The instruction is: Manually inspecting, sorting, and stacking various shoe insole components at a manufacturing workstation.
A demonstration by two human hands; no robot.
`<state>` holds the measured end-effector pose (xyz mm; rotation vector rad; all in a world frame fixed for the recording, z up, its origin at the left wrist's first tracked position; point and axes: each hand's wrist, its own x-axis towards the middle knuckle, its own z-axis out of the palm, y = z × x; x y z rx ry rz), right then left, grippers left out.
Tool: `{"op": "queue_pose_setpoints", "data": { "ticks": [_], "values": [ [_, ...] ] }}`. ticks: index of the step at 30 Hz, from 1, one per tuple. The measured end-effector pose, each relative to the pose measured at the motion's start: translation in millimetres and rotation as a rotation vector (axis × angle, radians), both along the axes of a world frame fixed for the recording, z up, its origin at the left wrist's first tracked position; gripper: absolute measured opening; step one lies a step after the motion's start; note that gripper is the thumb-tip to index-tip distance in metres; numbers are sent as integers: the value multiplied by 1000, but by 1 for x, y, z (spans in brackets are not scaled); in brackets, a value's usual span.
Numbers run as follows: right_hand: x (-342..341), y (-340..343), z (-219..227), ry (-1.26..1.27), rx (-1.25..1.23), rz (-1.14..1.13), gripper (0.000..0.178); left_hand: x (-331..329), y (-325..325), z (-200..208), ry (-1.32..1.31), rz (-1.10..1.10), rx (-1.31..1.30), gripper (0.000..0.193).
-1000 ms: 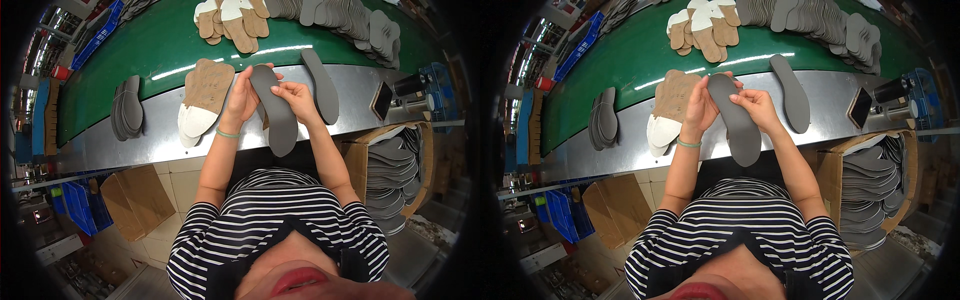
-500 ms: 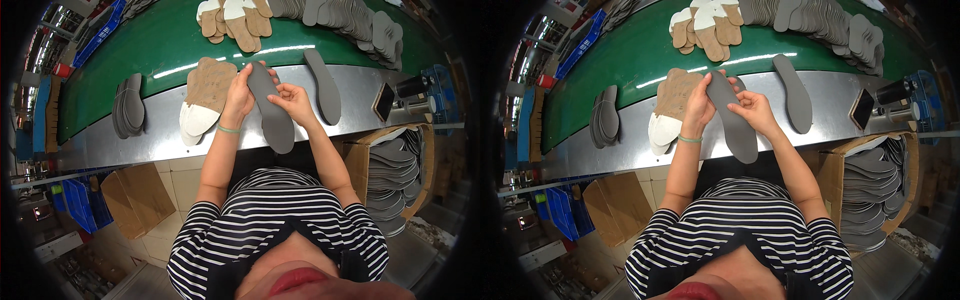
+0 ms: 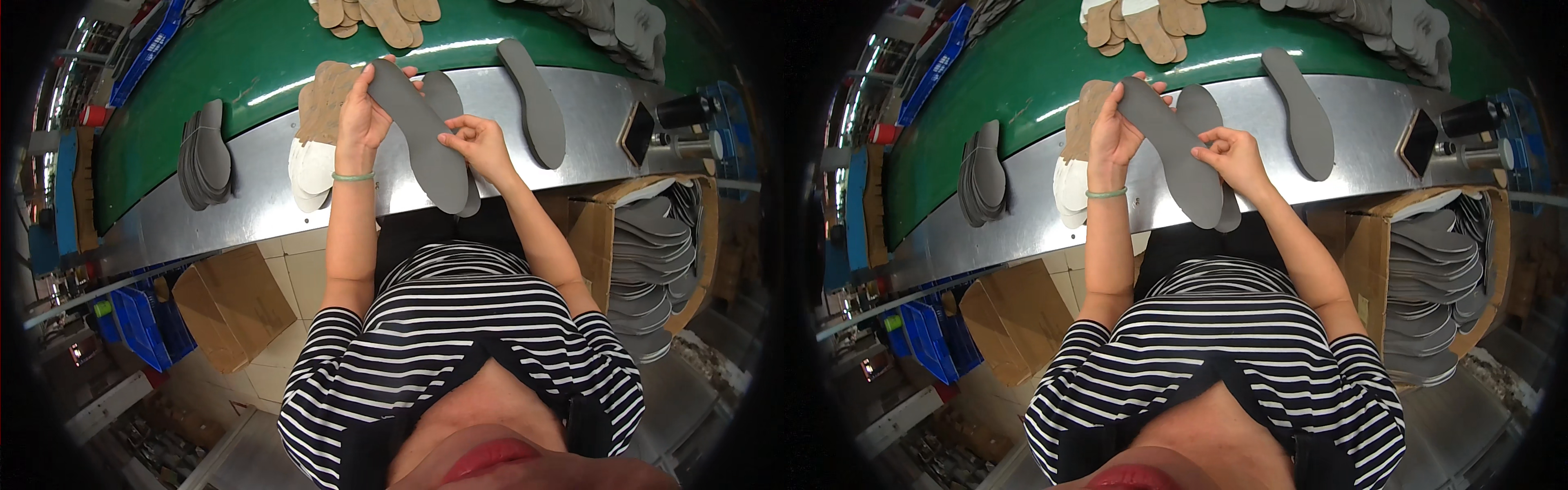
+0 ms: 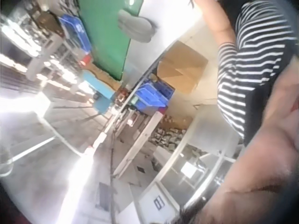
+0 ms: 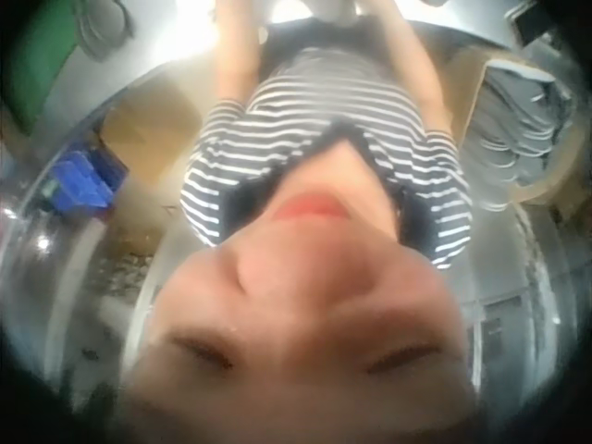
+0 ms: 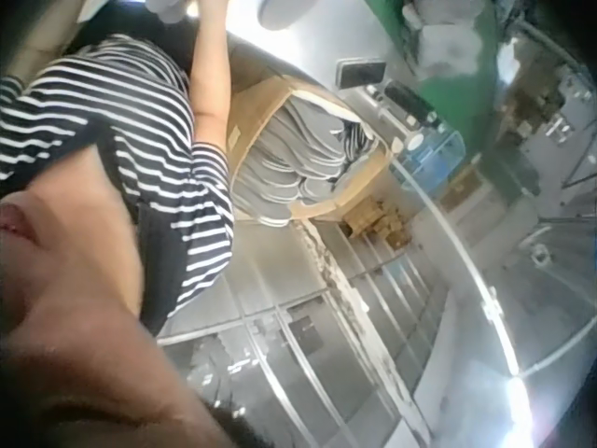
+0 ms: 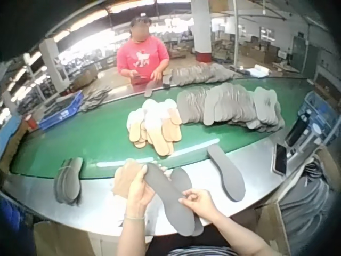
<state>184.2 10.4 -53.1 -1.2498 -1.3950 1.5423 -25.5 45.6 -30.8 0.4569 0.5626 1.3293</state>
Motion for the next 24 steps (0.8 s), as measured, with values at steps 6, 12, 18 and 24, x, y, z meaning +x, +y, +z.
{"op": "queue_pose_setpoints", "data": {
  "ticks": [6, 12, 18, 24],
  "values": [
    [0, -1, -3, 24, -35, -3, 19, 3, -5, 1, -3, -8, 19, 40],
    [1, 2, 3, 93, -69, 9, 17, 4, -6, 9, -17, -11, 47, 40],
    [-6, 6, 8, -45, -26, 35, 17, 3, -6, 8, -27, 21, 89, 40],
    [-3, 8, 27, -157, 41, 62, 12, -2, -19, 31, 178, 197, 146, 37]
  ]
}}
